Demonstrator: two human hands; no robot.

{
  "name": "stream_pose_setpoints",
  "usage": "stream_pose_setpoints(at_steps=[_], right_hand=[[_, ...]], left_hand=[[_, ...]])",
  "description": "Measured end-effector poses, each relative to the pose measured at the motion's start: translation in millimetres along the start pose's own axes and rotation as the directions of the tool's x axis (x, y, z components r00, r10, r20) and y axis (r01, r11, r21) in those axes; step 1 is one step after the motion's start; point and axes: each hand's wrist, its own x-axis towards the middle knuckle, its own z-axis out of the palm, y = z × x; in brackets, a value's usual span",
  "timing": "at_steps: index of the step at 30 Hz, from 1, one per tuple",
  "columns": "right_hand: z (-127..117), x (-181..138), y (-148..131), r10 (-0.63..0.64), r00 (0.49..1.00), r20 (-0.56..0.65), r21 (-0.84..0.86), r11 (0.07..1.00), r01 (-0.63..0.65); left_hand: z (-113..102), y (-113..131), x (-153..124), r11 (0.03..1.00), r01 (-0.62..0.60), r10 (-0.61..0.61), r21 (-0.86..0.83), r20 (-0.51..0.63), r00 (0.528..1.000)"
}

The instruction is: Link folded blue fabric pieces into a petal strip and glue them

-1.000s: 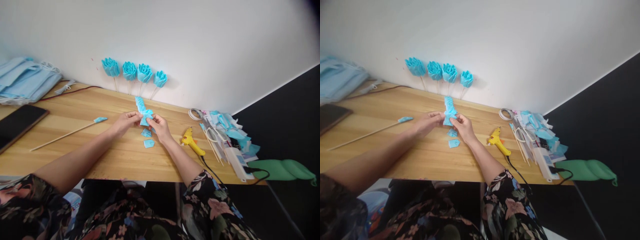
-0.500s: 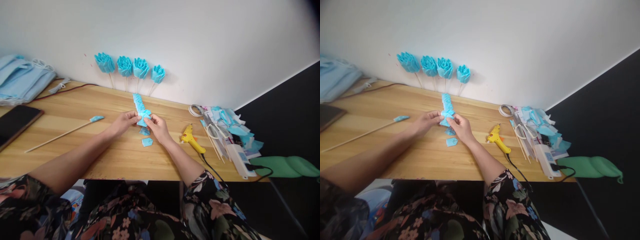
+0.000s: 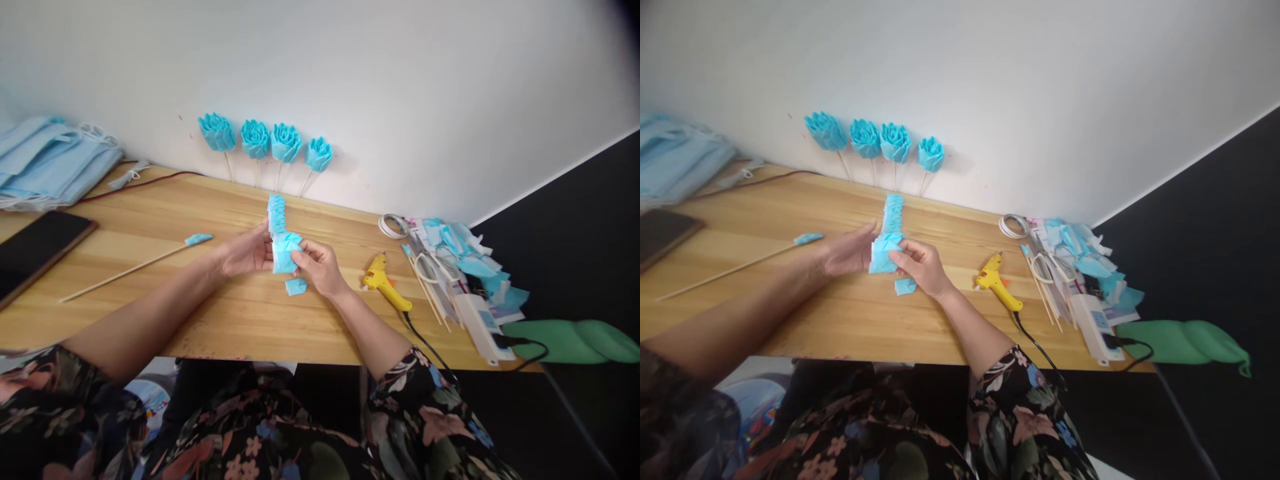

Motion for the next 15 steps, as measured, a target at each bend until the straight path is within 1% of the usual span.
stream_pose_setpoints(at_steps=[2, 4, 6, 8, 10, 12, 14, 15], right_hand=[[0, -2, -1, 0.033, 0.998, 0.05, -0.002, 0.999, -0.033], [1, -3, -3, 0.053, 0.992, 0.113, 0.001, 0.999, -0.054], [1, -4, -6, 0.069, 0.974, 0.215, 0.004, 0.997, -0.072], [2, -5, -10, 0.085, 0.936, 0.342, 0.004, 0.996, -0.092], [3, -5, -13, 0.1, 0.887, 0.452, -0.002, 0.994, -0.111], [3, -5, -15, 0.117, 0.859, 0.498, -0.013, 0.992, -0.128], [2, -4, -15, 0.143, 0.869, 0.474, -0.051, 0.989, -0.136], [1, -3, -14, 0.16, 0.885, 0.437, -0.083, 0.987, -0.137]], left_hand=[[-1, 1, 0, 0.999, -0.022, 0.02, -0.024, -0.07, 0.997], [-2, 3, 1, 0.998, -0.043, 0.039, -0.039, -0.112, 0.993], [-4, 6, 1, 0.996, -0.063, 0.054, -0.063, -0.138, 0.989], [-5, 8, 2, 0.992, -0.087, 0.069, -0.09, -0.179, 0.981], [-6, 10, 3, 0.988, -0.127, 0.103, -0.092, -0.234, 0.967], [-7, 11, 3, 0.979, -0.194, 0.165, -0.065, -0.306, 0.937], [-8, 14, 2, 0.952, -0.304, 0.275, -0.016, -0.388, 0.88], [-9, 16, 2, 0.929, -0.371, 0.341, 0.014, -0.428, 0.837]])
